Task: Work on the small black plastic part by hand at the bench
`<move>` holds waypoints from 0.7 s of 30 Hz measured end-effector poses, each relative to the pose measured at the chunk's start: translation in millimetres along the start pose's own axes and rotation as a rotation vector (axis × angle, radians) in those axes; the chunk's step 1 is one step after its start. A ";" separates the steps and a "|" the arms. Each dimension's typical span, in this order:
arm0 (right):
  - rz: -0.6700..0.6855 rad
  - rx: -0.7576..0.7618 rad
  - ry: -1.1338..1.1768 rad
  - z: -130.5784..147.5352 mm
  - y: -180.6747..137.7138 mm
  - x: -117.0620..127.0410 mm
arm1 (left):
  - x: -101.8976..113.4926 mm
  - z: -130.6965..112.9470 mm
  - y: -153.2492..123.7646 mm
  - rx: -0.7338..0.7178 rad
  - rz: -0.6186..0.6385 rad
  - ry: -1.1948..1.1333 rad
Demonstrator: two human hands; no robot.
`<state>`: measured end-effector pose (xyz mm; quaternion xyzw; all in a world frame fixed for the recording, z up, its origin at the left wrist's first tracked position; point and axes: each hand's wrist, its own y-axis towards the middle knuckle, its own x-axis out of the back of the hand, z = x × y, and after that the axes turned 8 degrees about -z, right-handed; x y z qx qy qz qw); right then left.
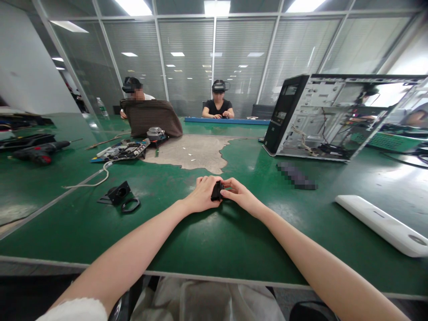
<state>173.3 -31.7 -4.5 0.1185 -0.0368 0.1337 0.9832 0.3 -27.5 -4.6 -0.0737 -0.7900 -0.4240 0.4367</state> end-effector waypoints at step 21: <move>-0.019 -0.022 0.009 -1.1 0.2 -1.3 | 1.1 -0.1 -0.6 -0.019 -0.001 0.002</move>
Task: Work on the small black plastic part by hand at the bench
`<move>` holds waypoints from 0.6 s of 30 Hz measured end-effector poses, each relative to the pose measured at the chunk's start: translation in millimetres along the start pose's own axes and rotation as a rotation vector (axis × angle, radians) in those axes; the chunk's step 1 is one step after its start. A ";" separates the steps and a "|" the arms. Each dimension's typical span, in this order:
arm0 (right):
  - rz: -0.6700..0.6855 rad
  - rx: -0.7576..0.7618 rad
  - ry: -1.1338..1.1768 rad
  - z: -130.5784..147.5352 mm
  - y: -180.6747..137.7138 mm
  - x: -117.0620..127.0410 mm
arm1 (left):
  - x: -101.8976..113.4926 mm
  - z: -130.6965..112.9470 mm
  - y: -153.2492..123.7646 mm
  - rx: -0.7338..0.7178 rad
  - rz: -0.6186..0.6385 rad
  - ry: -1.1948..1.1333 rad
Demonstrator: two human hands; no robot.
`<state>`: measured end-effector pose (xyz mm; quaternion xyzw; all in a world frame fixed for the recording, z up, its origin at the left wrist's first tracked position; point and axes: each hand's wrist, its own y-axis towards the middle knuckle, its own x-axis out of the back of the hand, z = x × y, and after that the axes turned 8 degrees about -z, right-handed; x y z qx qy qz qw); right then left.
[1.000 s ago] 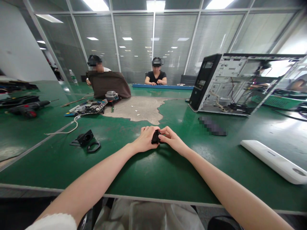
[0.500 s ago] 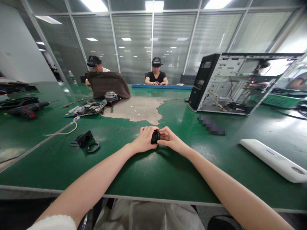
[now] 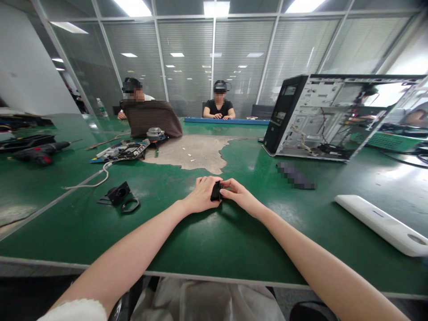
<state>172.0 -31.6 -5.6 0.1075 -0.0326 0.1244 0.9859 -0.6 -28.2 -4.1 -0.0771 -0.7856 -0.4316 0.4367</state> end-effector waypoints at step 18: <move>-0.030 -0.013 0.002 1.6 -0.4 -1.0 | 0.5 -0.5 1.1 0.012 0.009 -0.007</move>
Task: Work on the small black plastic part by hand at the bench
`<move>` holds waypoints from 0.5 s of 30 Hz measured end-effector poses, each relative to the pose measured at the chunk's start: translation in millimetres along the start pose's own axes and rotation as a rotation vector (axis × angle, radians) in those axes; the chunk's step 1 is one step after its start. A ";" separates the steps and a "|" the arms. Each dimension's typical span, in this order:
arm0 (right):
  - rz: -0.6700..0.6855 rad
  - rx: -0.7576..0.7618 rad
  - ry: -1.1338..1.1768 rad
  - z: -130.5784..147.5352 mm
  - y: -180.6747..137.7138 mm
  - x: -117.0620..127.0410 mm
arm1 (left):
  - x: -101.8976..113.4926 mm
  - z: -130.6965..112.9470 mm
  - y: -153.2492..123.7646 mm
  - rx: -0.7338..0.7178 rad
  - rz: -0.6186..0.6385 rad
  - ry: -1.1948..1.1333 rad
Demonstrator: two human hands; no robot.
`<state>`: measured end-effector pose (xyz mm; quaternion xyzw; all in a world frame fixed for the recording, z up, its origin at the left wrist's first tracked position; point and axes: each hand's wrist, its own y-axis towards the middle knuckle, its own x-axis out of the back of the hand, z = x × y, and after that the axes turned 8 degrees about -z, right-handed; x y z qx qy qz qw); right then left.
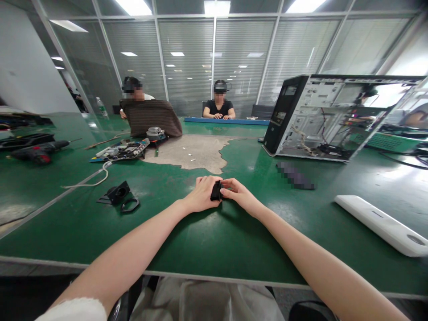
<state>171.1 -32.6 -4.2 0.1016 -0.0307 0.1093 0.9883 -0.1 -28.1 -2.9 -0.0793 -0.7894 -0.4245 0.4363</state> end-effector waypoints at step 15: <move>0.028 0.031 0.028 8.2 -4.4 -2.2 | -1.1 1.5 0.5 -0.018 -0.002 0.023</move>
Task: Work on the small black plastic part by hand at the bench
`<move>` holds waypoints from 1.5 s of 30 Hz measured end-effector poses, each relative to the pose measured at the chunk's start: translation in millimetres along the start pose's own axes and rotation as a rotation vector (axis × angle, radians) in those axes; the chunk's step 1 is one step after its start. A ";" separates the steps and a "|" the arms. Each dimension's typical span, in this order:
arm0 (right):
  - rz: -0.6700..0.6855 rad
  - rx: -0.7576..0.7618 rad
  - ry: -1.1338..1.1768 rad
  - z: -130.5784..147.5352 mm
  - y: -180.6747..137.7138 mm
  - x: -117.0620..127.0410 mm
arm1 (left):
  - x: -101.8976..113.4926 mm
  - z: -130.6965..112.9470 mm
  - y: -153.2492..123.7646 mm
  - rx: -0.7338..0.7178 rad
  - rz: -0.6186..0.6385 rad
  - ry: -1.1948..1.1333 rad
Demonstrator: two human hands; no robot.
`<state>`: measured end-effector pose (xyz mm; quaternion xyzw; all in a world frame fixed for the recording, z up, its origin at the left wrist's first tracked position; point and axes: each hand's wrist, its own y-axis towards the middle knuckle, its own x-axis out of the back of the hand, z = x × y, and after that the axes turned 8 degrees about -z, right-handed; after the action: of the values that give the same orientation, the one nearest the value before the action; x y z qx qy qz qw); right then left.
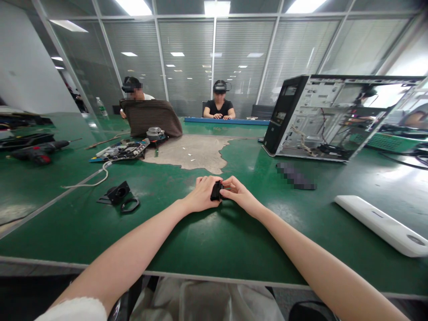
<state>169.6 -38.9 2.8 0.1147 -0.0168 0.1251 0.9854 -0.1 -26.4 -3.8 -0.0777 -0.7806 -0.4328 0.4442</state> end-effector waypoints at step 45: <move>-0.032 -0.012 -0.026 -8.8 4.1 0.0 | -0.1 1.0 0.0 -0.012 -0.011 0.004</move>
<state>168.6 -33.1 -4.9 0.1108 -0.0286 0.1076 0.9876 -0.7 -25.6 -4.1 -0.0751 -0.7775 -0.4402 0.4428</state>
